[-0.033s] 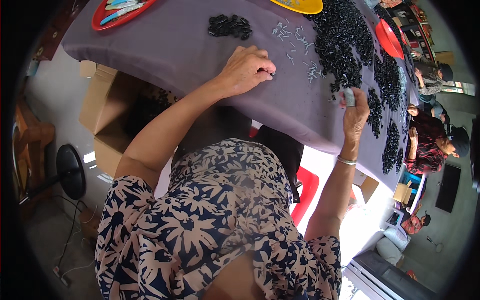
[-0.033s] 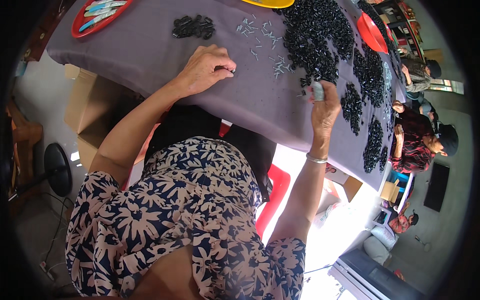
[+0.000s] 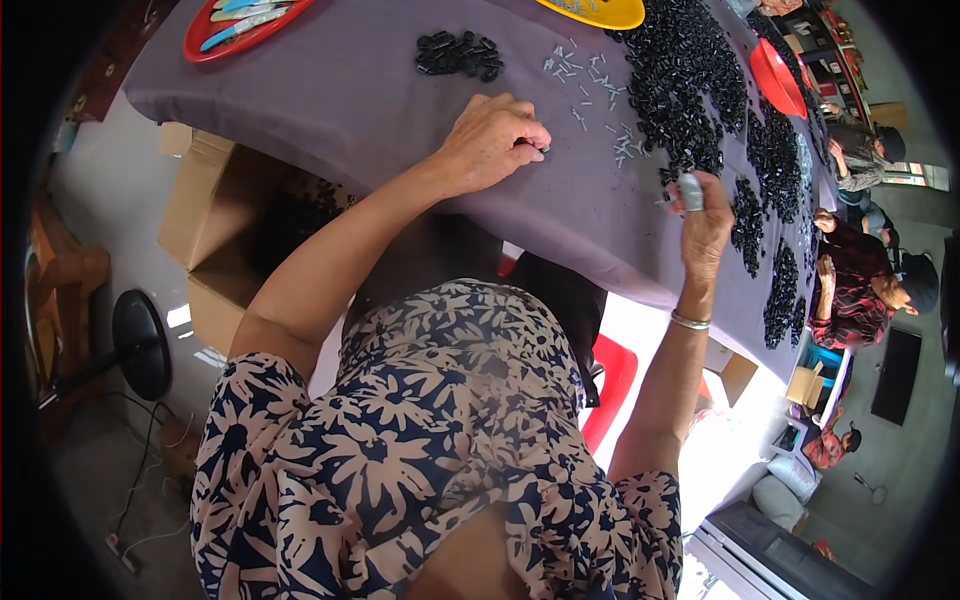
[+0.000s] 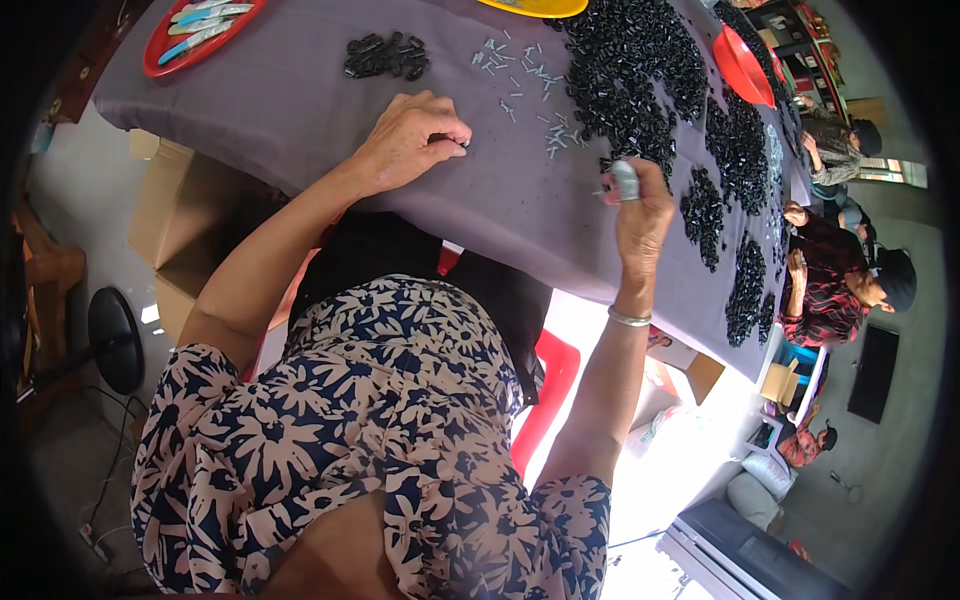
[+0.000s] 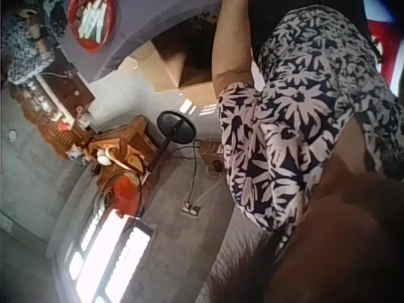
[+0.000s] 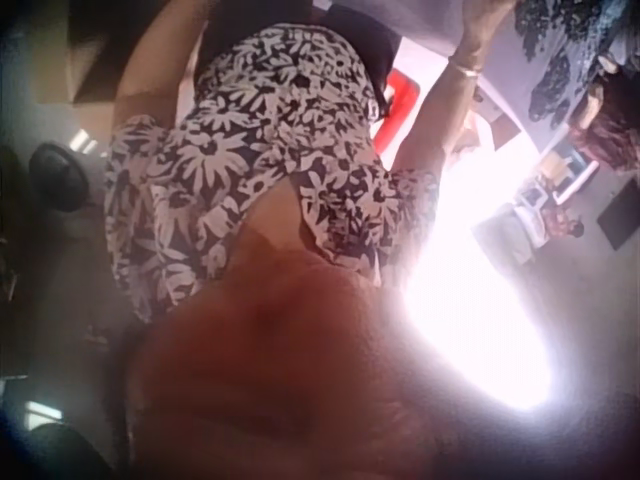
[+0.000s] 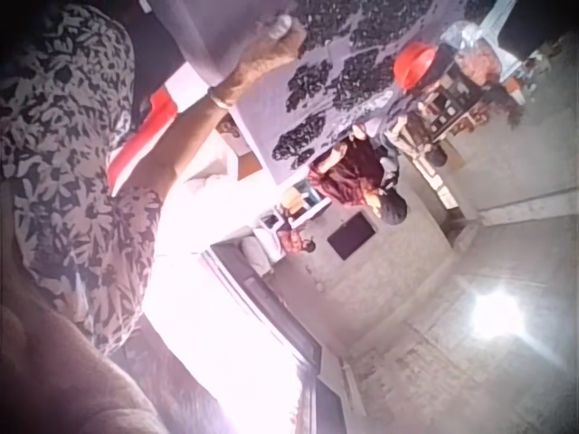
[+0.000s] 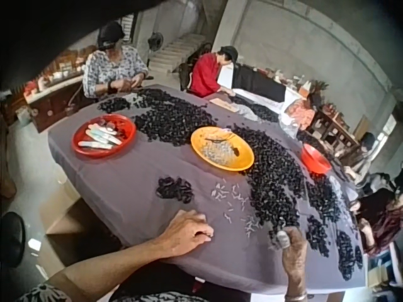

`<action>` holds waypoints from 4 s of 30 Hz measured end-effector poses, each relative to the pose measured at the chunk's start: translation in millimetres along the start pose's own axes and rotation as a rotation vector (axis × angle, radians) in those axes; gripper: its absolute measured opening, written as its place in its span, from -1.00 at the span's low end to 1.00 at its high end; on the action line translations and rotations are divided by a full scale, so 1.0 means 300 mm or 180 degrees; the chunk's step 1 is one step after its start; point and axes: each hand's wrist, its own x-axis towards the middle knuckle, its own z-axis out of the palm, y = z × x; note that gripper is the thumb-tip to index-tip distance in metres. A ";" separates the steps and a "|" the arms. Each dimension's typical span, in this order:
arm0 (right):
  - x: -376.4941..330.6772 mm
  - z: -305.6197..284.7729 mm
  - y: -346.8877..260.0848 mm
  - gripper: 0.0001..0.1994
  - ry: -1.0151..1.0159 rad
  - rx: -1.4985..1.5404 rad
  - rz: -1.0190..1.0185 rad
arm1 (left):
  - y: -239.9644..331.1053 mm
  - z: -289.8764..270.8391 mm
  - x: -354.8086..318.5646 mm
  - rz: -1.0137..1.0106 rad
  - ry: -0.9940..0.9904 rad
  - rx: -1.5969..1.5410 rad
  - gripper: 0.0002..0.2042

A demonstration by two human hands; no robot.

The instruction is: Assembling small plastic components by inserting metal pins into them at a table.

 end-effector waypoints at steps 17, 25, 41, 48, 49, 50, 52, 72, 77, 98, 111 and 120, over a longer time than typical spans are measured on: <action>-0.006 0.264 -0.244 -0.81 -0.1459 -0.0763 -0.0495 | 0.001 0.006 -0.004 0.0055 0.0123 -0.0012 -0.91; 0.026 0.304 -0.173 -0.81 -0.1626 0.1086 0.0181 | 0.010 0.005 -0.001 0.0055 0.0121 0.0032 -0.94; 0.030 0.331 -0.251 -0.82 -0.1457 -0.0223 -0.0617 | -0.002 0.018 -0.004 0.0195 0.0232 0.0141 -0.91; 0.052 0.348 -0.260 -0.81 -0.1448 -0.0160 -0.0763 | -0.001 0.012 0.001 0.0075 0.0153 0.0172 -0.91; 0.066 0.345 -0.271 -0.81 -0.1547 -0.0380 -0.1036 | -0.004 0.017 0.003 0.0157 0.0250 0.0198 -0.89; 0.080 0.343 -0.285 -0.82 -0.1640 -0.0600 -0.1315 | -0.005 0.020 0.002 0.0158 0.0258 0.0214 -0.89; 0.106 0.337 -0.329 -0.83 -0.1871 -0.0773 -0.1357 | -0.007 0.022 0.000 0.0200 0.0385 0.0180 -0.89; 0.186 0.357 -0.366 -0.92 -0.2612 -0.0505 0.0601 | 0.000 0.046 -0.004 0.0119 0.0526 0.0149 -0.88; 0.227 0.347 -0.333 -0.90 -0.2942 -0.0187 0.1037 | 0.006 0.025 -0.003 0.0089 0.0342 0.0139 -0.89; 0.297 0.390 -0.300 -0.82 -0.3715 -0.0297 0.1976 | 0.014 0.019 0.024 0.0152 0.0318 -0.0002 -0.90; -0.208 0.182 -0.163 -0.86 0.0121 -0.0523 -0.0292 | -0.060 -0.118 0.050 -0.0519 0.1457 0.1659 -0.78; -0.184 -0.160 0.086 -0.85 0.0899 -0.1343 0.0148 | -0.007 -0.027 0.009 -0.0107 0.1019 0.0565 -0.72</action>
